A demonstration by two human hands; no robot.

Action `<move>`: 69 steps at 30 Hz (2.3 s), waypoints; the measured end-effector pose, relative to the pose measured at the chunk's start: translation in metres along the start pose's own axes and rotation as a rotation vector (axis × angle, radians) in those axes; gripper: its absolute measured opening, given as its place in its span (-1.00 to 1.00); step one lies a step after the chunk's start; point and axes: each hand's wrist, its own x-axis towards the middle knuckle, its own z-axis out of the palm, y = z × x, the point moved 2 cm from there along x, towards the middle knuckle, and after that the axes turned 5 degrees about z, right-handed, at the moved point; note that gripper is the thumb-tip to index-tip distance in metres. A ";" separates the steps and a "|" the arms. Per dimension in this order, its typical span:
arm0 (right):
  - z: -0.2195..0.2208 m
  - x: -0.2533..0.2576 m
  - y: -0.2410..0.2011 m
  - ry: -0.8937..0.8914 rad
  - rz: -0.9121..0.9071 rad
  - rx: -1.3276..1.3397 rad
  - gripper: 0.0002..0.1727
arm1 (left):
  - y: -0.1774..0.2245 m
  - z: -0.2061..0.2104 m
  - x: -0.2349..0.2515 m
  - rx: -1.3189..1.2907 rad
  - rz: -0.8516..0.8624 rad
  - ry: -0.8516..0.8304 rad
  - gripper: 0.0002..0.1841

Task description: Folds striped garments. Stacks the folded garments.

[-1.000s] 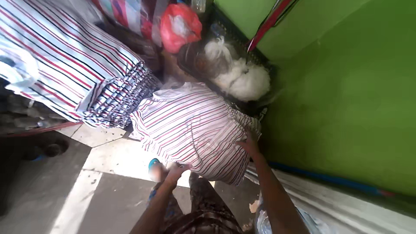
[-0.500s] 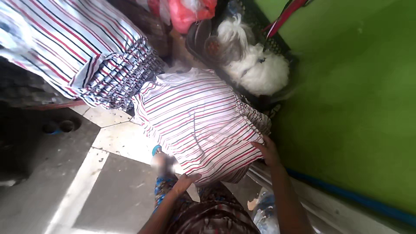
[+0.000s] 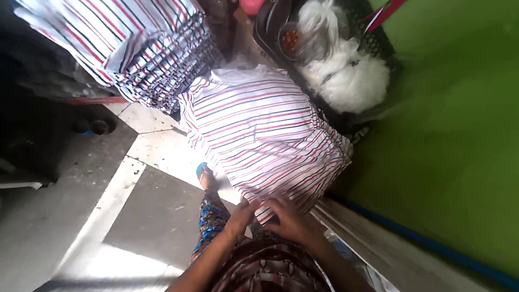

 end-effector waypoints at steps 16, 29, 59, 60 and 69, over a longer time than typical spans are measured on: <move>0.008 0.001 0.007 0.061 0.180 0.520 -0.66 | 0.009 0.006 -0.013 -0.146 0.037 0.001 -0.85; 0.031 -0.018 0.003 0.493 -0.184 0.208 -0.70 | 0.005 0.006 -0.029 -0.271 0.095 -0.115 -0.89; -0.094 -0.010 -0.008 0.859 0.162 0.565 -0.72 | -0.048 -0.023 0.071 0.037 0.159 -0.031 -0.47; -0.098 -0.014 -0.013 0.904 0.080 0.458 -0.71 | -0.047 -0.024 0.064 0.096 0.116 -0.052 -0.46; 0.038 0.009 0.020 0.308 -0.087 0.177 -0.63 | -0.029 -0.019 -0.005 -0.074 -0.021 -0.205 -0.79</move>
